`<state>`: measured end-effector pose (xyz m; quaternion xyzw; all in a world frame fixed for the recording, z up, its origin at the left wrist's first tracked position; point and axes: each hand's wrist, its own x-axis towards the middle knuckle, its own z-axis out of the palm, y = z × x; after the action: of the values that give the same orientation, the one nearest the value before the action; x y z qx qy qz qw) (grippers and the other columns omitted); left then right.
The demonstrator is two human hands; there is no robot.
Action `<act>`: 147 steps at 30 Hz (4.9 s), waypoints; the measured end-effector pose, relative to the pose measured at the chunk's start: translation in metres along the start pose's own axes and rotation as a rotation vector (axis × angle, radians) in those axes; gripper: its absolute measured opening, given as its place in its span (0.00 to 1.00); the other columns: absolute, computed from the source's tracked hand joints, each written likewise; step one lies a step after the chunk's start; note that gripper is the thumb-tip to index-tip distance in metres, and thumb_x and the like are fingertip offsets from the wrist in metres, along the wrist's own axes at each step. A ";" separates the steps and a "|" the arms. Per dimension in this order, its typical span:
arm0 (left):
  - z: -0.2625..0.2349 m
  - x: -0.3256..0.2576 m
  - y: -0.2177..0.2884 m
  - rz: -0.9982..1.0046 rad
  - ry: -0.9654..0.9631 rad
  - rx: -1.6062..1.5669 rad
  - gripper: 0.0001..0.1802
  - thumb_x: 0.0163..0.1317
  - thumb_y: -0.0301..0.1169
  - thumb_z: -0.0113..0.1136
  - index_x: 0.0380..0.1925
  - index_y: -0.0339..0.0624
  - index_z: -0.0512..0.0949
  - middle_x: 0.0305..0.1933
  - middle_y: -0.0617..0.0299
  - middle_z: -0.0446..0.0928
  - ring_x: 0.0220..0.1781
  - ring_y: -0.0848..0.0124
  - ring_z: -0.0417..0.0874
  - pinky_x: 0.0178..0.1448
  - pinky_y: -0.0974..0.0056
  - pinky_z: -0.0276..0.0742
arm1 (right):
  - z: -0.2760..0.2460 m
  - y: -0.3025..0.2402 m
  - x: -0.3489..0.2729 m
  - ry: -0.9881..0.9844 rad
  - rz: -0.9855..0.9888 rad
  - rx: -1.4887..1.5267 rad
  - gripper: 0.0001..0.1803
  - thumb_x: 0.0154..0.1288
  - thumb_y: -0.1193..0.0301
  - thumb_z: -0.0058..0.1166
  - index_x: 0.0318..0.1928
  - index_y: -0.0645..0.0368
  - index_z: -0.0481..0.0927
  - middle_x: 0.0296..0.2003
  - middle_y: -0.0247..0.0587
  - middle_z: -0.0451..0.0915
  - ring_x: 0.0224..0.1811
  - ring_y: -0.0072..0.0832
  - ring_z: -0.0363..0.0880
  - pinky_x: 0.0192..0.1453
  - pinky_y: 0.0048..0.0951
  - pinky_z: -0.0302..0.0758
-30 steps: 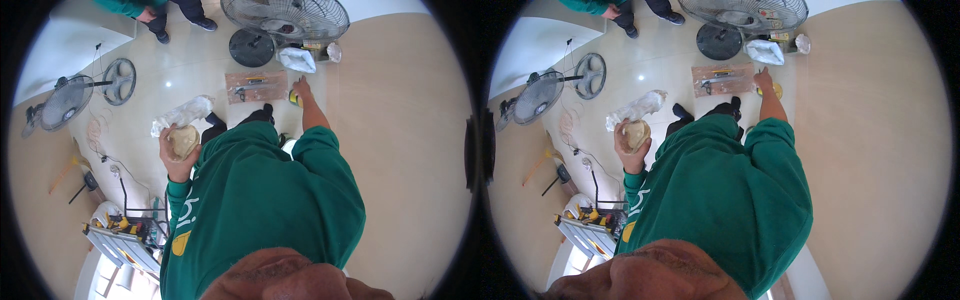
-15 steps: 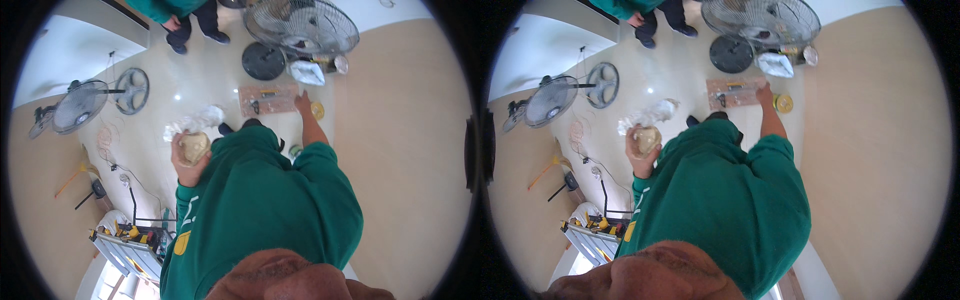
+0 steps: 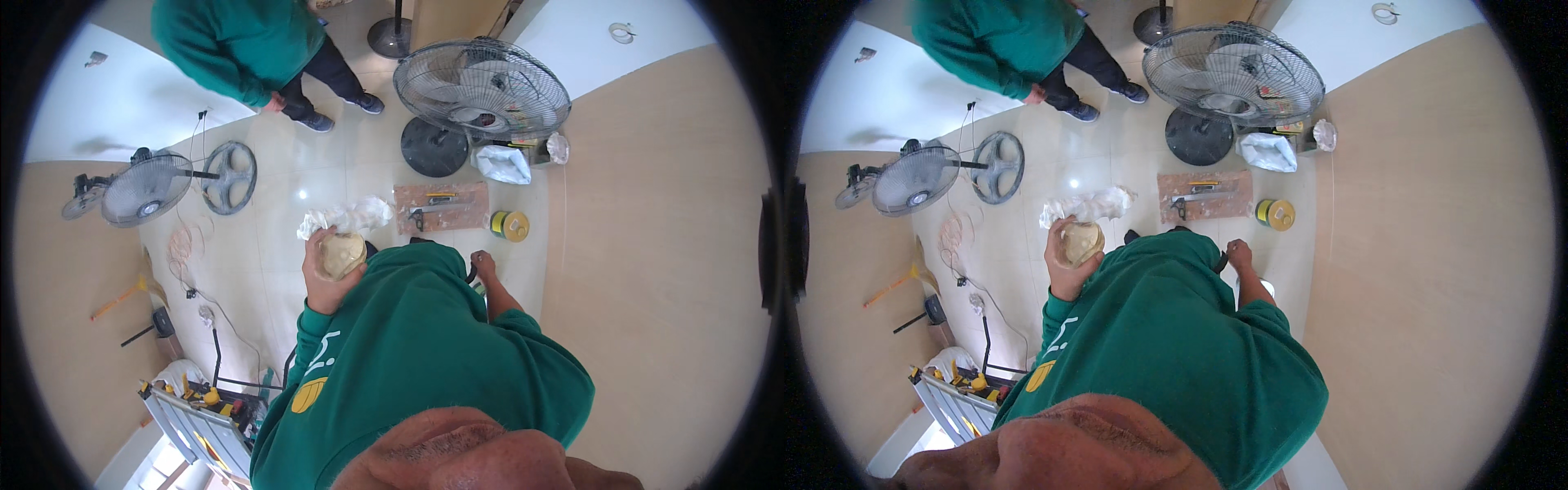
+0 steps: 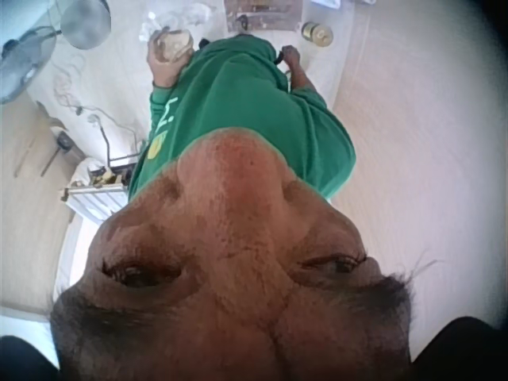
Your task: The person paints a ceiling with a brush, repeatedly dipping it into a small container of light-colored paint and applying it in long strokes. The person occasionally wipes the ceiling with a white cloth and moves around the room to reach different areas.
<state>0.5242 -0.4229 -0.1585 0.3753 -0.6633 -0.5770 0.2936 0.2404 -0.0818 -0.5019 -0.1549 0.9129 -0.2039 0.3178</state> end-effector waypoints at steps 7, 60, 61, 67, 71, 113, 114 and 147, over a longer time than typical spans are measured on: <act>0.035 0.003 -0.003 -0.028 -0.019 -0.030 0.46 0.44 0.27 0.80 0.65 0.35 0.69 0.60 0.52 0.77 0.61 0.63 0.80 0.67 0.59 0.75 | 0.003 0.018 0.031 0.055 0.004 0.203 0.18 0.70 0.58 0.55 0.42 0.60 0.85 0.41 0.57 0.87 0.47 0.55 0.85 0.53 0.50 0.80; -0.059 0.159 -0.014 0.118 -0.685 -0.014 0.44 0.46 0.32 0.82 0.65 0.42 0.71 0.62 0.54 0.70 0.67 0.60 0.73 0.74 0.58 0.66 | 0.129 -0.113 -0.103 0.457 0.260 0.578 0.19 0.75 0.64 0.52 0.51 0.70 0.81 0.36 0.52 0.84 0.26 0.34 0.84 0.32 0.35 0.83; -0.056 0.154 -0.013 0.099 -0.689 -0.029 0.44 0.46 0.32 0.82 0.65 0.43 0.71 0.62 0.53 0.69 0.67 0.57 0.72 0.75 0.57 0.65 | 0.127 -0.109 -0.106 0.459 0.224 0.567 0.19 0.74 0.64 0.52 0.51 0.70 0.81 0.34 0.50 0.84 0.25 0.33 0.84 0.32 0.35 0.82; -0.034 0.128 -0.009 0.063 -0.716 -0.101 0.45 0.46 0.32 0.81 0.66 0.44 0.70 0.62 0.52 0.69 0.70 0.55 0.69 0.77 0.56 0.62 | 0.124 -0.069 -0.124 0.383 0.372 0.651 0.19 0.74 0.63 0.51 0.49 0.70 0.81 0.24 0.44 0.81 0.21 0.30 0.82 0.27 0.32 0.78; -0.020 0.112 -0.009 0.158 -0.743 0.004 0.46 0.45 0.31 0.83 0.65 0.41 0.70 0.63 0.54 0.71 0.68 0.62 0.73 0.74 0.58 0.67 | 0.135 -0.038 -0.134 0.498 0.246 0.604 0.18 0.75 0.63 0.50 0.46 0.69 0.81 0.28 0.46 0.82 0.24 0.31 0.83 0.28 0.33 0.78; -0.013 0.145 0.010 0.123 -1.360 -0.168 0.44 0.44 0.33 0.82 0.63 0.40 0.72 0.62 0.53 0.72 0.66 0.58 0.74 0.73 0.56 0.69 | -0.053 -0.384 -0.209 0.267 -0.120 1.054 0.22 0.79 0.58 0.54 0.57 0.64 0.82 0.46 0.37 0.85 0.47 0.23 0.79 0.54 0.29 0.76; -0.016 0.147 0.009 0.260 -1.324 -0.096 0.44 0.46 0.31 0.82 0.64 0.39 0.71 0.63 0.55 0.71 0.68 0.62 0.72 0.74 0.58 0.67 | -0.055 -0.388 -0.208 0.241 -0.190 1.054 0.20 0.78 0.60 0.55 0.57 0.64 0.82 0.45 0.37 0.85 0.46 0.23 0.79 0.53 0.28 0.76; -0.057 0.176 0.010 0.103 -1.017 -0.138 0.43 0.46 0.33 0.80 0.64 0.40 0.71 0.63 0.53 0.70 0.69 0.58 0.69 0.77 0.57 0.62 | -0.052 -0.462 -0.138 0.386 -0.433 0.768 0.15 0.78 0.69 0.53 0.54 0.67 0.83 0.45 0.49 0.85 0.49 0.35 0.82 0.57 0.34 0.76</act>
<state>0.4732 -0.6010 -0.1474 -0.0061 -0.7003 -0.7137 -0.0143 0.3810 -0.4116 -0.1759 -0.1722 0.7606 -0.6129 0.1271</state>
